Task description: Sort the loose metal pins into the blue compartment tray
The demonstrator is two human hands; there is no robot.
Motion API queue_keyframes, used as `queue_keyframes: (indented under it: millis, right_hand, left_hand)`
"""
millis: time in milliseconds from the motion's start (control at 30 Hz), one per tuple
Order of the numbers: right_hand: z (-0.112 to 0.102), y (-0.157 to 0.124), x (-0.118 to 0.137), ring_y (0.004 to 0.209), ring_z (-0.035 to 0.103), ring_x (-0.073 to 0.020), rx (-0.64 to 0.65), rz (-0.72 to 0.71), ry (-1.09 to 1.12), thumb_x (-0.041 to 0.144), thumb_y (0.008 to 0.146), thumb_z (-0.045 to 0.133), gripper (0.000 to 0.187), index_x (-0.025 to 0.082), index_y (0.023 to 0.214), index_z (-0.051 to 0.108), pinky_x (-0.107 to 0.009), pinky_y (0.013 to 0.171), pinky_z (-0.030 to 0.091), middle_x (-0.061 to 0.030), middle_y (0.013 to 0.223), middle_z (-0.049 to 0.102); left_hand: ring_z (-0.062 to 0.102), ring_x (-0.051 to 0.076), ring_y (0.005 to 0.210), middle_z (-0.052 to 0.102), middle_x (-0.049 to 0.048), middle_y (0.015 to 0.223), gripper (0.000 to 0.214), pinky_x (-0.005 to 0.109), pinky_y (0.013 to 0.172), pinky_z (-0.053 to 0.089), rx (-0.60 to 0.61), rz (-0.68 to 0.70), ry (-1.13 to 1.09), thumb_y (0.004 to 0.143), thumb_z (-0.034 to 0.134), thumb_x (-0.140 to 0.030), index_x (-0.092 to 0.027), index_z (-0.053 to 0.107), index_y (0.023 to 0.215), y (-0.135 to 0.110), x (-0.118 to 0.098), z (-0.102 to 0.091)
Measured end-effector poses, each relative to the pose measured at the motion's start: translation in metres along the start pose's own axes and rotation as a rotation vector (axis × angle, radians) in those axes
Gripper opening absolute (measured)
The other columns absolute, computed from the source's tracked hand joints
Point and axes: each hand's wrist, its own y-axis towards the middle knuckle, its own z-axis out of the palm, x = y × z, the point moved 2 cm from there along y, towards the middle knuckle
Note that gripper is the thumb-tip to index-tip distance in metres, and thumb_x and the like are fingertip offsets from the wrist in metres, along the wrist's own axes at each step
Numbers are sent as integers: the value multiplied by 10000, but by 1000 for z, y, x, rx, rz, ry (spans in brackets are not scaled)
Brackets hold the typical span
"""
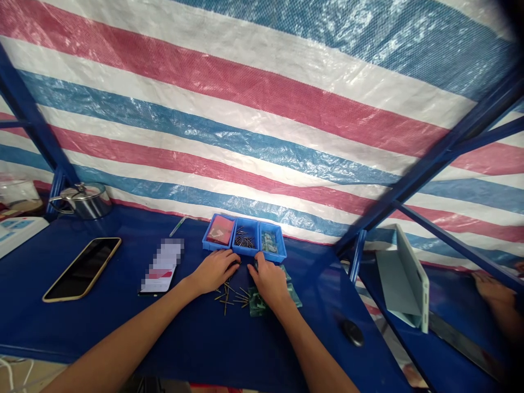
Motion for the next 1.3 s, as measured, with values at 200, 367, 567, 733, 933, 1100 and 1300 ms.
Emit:
queue_keyframes:
  millis: [200,367,567,733,933,1100,1300]
  right_hand:
    - [0,1,-1,787,751,-269,20,-34,62,303,1069,501,162,208,1193,543,-289,610,320,-88,945,773]
    - [5,3,-2,743,719,-240,29,-90,84,232,1036,477,168,225,1190,544,-289,610,262,-49,876,759]
    - [8,2,2,734,701,-213,-5,-193,153,187,1006,469,205,243,1163,590,-280,617,276,-12,837,753]
    - [0,-2,5,709,701,-204,-99,-254,291,213,1006,463,294,247,1257,612,-259,638,354,6,778,728]
    - [-5,-4,4,765,708,-206,-204,-294,417,256,1053,402,421,221,1448,546,-265,699,450,-43,867,749]
    - [-7,-5,3,815,701,-215,-258,-268,471,257,1049,424,290,232,1255,628,-274,743,461,-52,904,739]
    - [-12,-6,5,807,679,-204,-275,-240,547,356,1050,497,171,253,1106,621,-272,749,461,-31,906,713]
  left_hand:
    - [654,228,974,680,54,1042,267,340,870,485,1,0,1,1112,428,-360,-228,658,1143,0,-1,-2]
    - [655,229,971,681,53,1048,260,345,875,490,-2,0,-2,1107,436,-355,-235,662,1152,1,-1,-2]
    - [652,229,971,680,58,1049,251,343,887,498,-19,10,-10,1098,445,-342,-235,665,1155,1,0,0]
    - [655,241,983,677,66,1045,215,353,879,494,0,3,6,1090,462,-297,-217,655,1142,0,-1,0]
    - [665,238,973,681,71,1048,228,350,879,498,-3,0,0,1093,454,-317,-215,656,1121,0,-3,-3]
    - [662,239,972,680,63,1032,229,349,881,495,-4,4,11,1096,453,-328,-224,655,1125,1,-3,-2]
    - [660,242,983,681,63,1058,212,348,884,490,-1,3,6,1093,469,-317,-225,653,1140,1,-2,-1]
